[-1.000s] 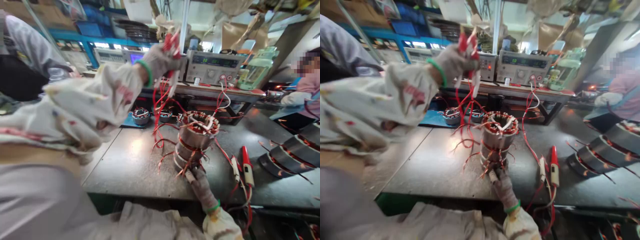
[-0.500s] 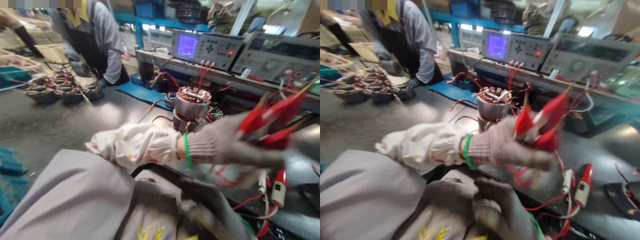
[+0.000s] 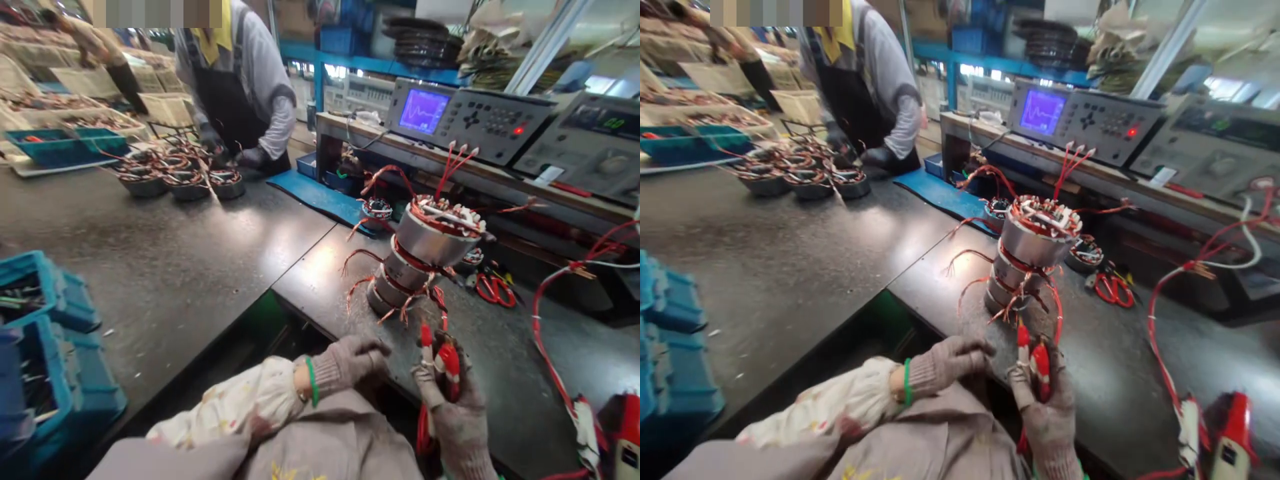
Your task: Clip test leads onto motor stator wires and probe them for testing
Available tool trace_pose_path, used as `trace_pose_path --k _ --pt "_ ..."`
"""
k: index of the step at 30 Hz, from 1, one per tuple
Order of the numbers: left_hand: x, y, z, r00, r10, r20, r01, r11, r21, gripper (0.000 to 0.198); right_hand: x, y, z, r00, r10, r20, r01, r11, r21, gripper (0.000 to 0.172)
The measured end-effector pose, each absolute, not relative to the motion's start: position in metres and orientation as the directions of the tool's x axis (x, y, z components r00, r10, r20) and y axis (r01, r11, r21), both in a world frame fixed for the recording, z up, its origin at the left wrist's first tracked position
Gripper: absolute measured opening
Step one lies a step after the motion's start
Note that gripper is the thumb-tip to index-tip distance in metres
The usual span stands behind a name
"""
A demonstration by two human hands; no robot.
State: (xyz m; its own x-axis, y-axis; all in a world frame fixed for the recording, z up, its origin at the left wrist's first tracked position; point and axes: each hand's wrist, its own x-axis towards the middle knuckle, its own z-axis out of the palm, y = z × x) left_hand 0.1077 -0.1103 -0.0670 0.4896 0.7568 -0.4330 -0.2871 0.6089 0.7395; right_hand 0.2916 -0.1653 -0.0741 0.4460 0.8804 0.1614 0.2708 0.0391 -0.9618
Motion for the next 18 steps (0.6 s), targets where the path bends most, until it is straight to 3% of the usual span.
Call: trace_pose_path --k 2,5,10,13,15,16,17,18 --pt "0.118 -0.088 -0.082 0.295 0.766 -0.572 -0.537 0.627 0.564 0.015 0.296 -0.157 -0.073 0.538 0.839 0.075 0.125 0.009 -0.992 0.050" --pt "0.128 -0.048 -0.087 0.139 0.776 -0.615 -0.705 0.514 0.489 0.015 0.300 -0.144 -0.074 0.594 0.803 -0.047 -0.033 -0.035 -0.999 0.051" --pt "0.104 -0.019 -0.064 0.131 0.817 -0.561 -0.825 0.404 0.395 0.019 0.303 -0.139 -0.078 0.602 0.796 -0.068 -0.070 -0.032 -0.997 0.043" --pt "0.080 -0.021 -0.056 0.200 0.861 -0.467 -0.819 0.409 0.402 0.017 0.309 -0.147 -0.082 0.614 0.786 -0.077 -0.125 0.001 -0.992 0.043" --pt "0.067 -0.022 -0.058 0.211 0.889 -0.406 -0.706 0.426 0.566 0.017 0.317 -0.156 -0.085 0.594 0.799 -0.090 -0.162 0.009 -0.987 0.043" --pt "0.064 -0.021 -0.061 0.176 0.912 -0.369 -0.537 0.403 0.741 0.024 0.322 -0.161 -0.087 0.574 0.813 -0.099 -0.180 0.007 -0.984 0.043" --pt "0.061 -0.019 -0.065 0.121 0.942 -0.314 -0.264 0.335 0.905 0.030 0.327 -0.166 -0.089 0.549 0.829 -0.107 -0.195 0.003 -0.981 0.041" --pt "0.061 -0.015 -0.070 0.080 0.969 -0.233 0.074 0.227 0.971 0.034 0.331 -0.170 -0.091 0.522 0.846 -0.108 -0.199 -0.002 -0.980 0.039"
